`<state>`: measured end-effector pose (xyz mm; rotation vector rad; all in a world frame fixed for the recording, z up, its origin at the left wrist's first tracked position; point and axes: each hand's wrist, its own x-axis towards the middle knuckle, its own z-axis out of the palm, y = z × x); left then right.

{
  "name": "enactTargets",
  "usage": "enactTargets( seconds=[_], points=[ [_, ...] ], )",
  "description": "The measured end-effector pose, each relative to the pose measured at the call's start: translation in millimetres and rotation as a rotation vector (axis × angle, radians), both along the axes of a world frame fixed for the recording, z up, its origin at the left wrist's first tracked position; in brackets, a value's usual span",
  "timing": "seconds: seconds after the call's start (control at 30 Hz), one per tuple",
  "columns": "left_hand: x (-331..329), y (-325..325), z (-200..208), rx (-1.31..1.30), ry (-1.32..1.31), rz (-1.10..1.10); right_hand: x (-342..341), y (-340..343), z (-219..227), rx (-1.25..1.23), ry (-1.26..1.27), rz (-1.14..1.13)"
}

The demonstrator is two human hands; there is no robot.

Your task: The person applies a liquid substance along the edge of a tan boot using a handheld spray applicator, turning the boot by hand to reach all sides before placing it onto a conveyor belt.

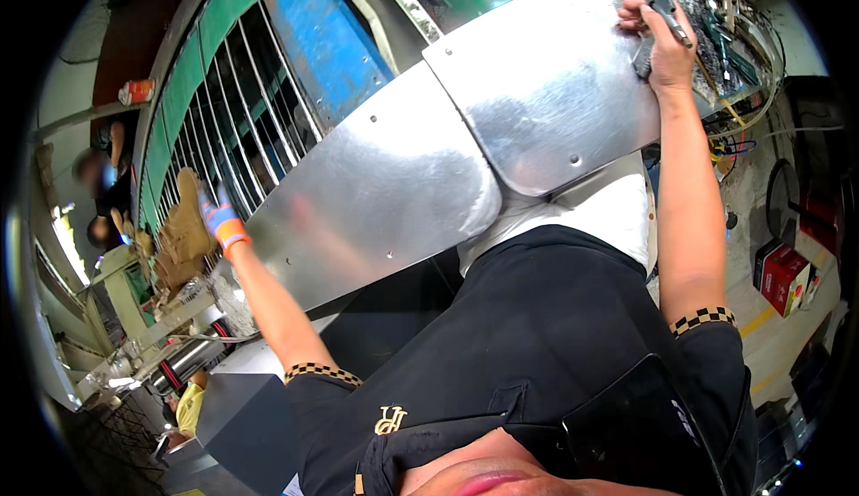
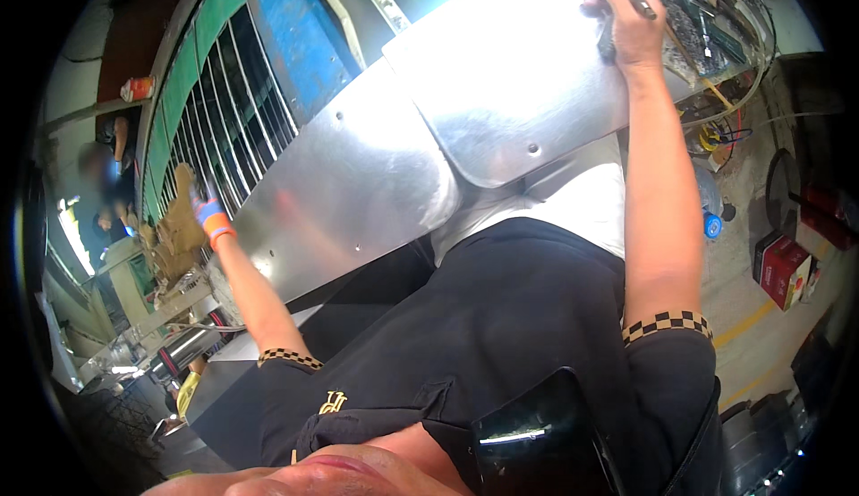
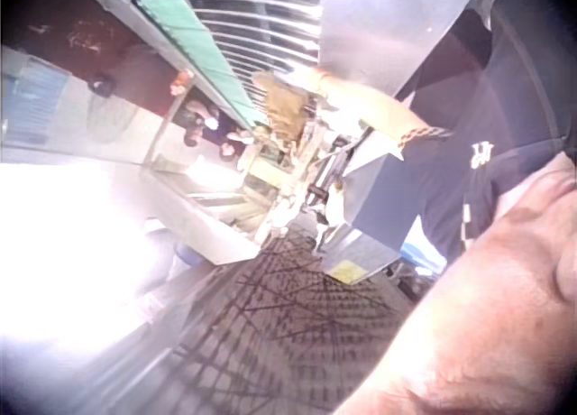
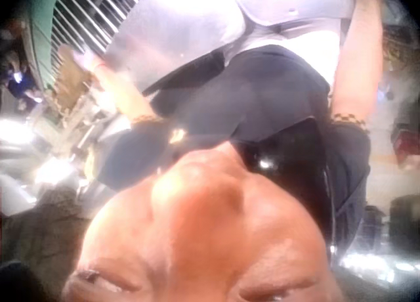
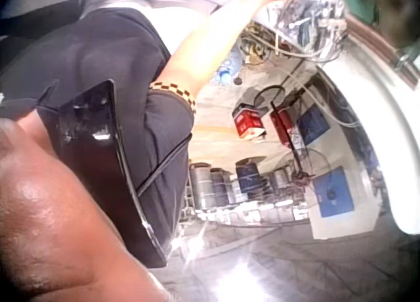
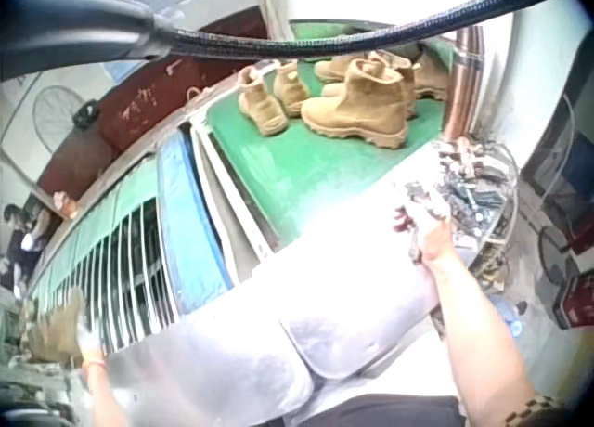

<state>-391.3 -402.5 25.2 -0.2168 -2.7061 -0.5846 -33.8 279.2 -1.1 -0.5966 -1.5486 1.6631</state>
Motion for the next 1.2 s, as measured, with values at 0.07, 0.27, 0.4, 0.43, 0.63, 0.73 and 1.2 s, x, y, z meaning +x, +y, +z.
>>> enactTargets(
  seconds=[0.07,0.27,0.4,0.43,0.63,0.73,1.2],
  points=[
    [-33.4,-76.3,14.8,-0.161,0.100,0.186,-0.7,-1.6,-0.3,0.032,-0.014,-0.034],
    [-134.8,-232.6,61.3,-0.409,0.285,0.758,-0.8,-0.9,-2.4,0.005,-0.013,-0.075],
    [-148.5,-266.3,62.0,-0.183,0.172,0.728,-1.3,5.3,-4.3,-0.039,-0.019,-0.068],
    [-152.4,-267.9,63.8,-0.304,0.034,0.768,-1.5,6.6,-5.4,-0.017,-0.047,-0.081],
    [-185.3,-271.4,87.9,-0.640,-0.700,0.667,-3.8,7.3,-8.9,0.017,-0.035,-0.106],
    [-177.2,-269.9,85.6,-1.110,-0.447,0.344,-6.8,2.6,-6.2,-0.012,-0.017,-0.111],
    [67.3,-66.5,88.0,-0.388,-0.184,-0.038,-0.2,0.5,-8.3,-0.024,0.069,-0.057]
  ],
)
